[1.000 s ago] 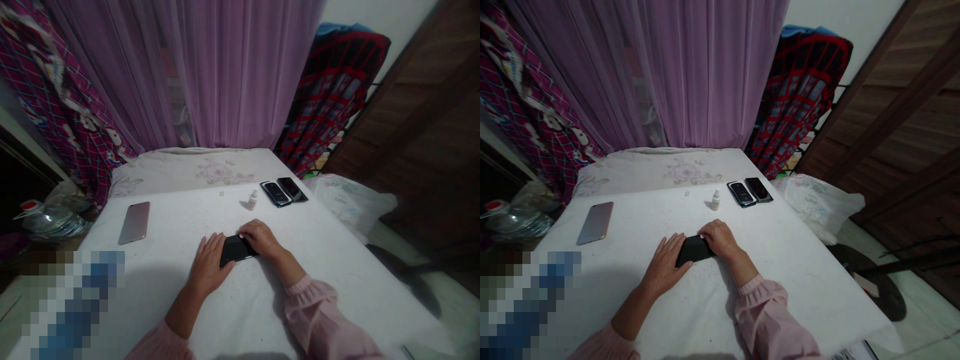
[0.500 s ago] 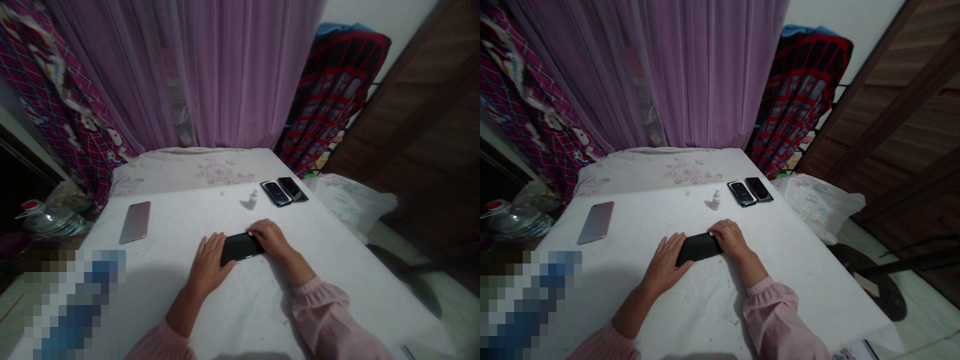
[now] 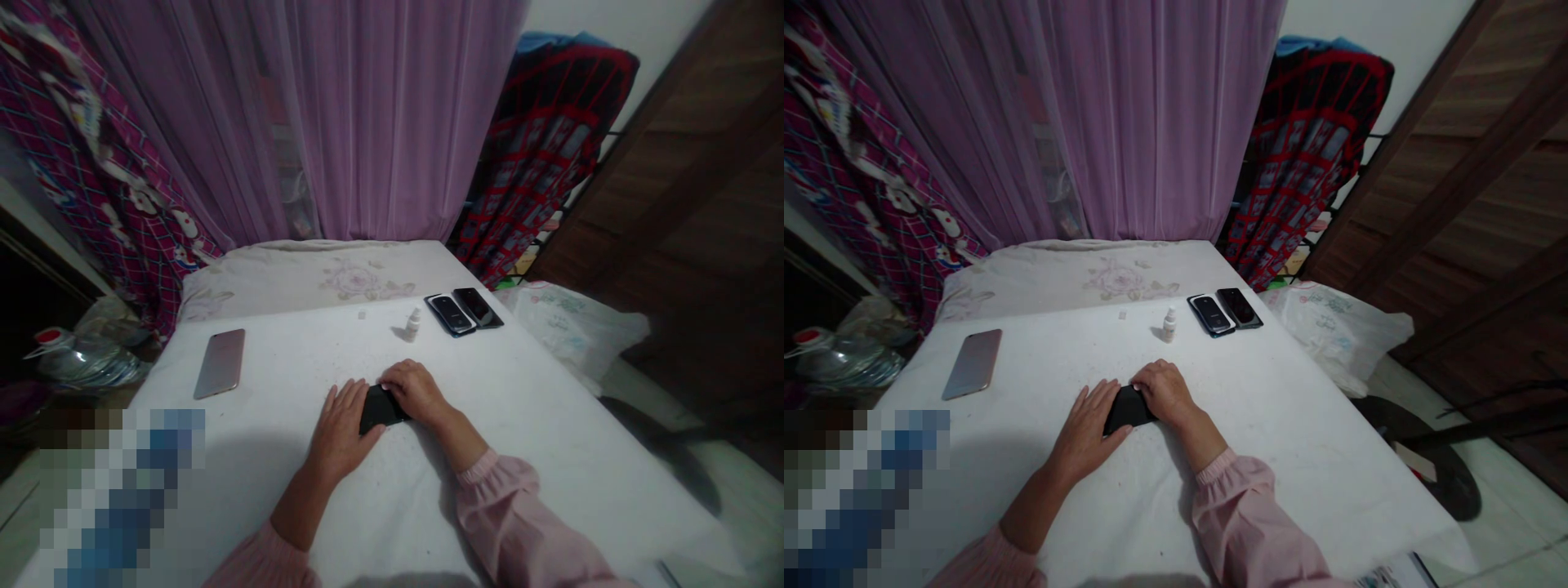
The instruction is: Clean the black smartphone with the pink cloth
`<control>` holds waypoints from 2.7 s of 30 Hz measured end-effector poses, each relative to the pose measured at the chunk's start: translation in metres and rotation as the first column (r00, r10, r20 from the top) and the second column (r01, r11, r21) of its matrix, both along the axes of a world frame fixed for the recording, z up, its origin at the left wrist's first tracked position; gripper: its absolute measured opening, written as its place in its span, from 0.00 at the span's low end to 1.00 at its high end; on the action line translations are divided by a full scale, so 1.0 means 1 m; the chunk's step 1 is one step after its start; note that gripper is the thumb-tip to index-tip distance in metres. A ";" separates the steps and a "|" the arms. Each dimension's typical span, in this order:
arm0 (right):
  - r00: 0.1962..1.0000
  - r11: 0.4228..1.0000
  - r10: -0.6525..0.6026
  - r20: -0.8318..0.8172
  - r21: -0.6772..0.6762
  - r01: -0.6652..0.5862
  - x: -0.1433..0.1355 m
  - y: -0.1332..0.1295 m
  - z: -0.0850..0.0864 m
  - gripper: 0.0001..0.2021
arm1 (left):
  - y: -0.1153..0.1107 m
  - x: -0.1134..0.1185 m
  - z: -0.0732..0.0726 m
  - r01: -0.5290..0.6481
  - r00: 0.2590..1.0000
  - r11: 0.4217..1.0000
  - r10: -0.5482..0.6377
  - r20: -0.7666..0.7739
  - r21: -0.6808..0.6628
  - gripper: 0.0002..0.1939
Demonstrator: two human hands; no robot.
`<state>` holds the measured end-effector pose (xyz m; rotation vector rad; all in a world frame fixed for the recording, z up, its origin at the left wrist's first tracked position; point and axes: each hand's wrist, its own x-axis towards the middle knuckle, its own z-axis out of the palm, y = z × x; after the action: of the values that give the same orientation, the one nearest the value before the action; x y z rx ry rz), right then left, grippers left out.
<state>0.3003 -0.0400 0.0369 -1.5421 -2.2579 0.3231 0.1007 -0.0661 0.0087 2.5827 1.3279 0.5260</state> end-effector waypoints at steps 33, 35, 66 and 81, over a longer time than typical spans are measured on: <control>0.956 0.956 -0.266 -0.127 -0.159 0.246 -0.015 0.019 0.006 0.13 | -0.034 0.023 0.019 0.013 0.999 0.998 -0.015 0.032 0.059 0.21; 0.972 0.969 -0.196 -0.130 -0.180 0.171 -0.019 0.026 0.010 0.13 | -0.034 0.026 0.017 0.112 0.993 0.993 -0.113 0.028 0.039 0.21; 0.881 0.878 -0.472 0.034 -0.077 0.473 0.055 -0.034 0.017 0.13 | -0.004 0.014 0.013 -0.218 0.976 0.973 0.219 0.003 0.069 0.35; 0.965 0.965 -0.261 0.028 0.012 0.261 0.029 -0.011 -0.002 0.12 | -0.014 0.010 0.001 -0.193 0.979 0.980 0.189 0.077 0.048 0.28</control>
<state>0.3295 -0.0513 0.0352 -1.8242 -2.0399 0.2168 0.1103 -0.0799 0.0097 2.4662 1.5669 0.6900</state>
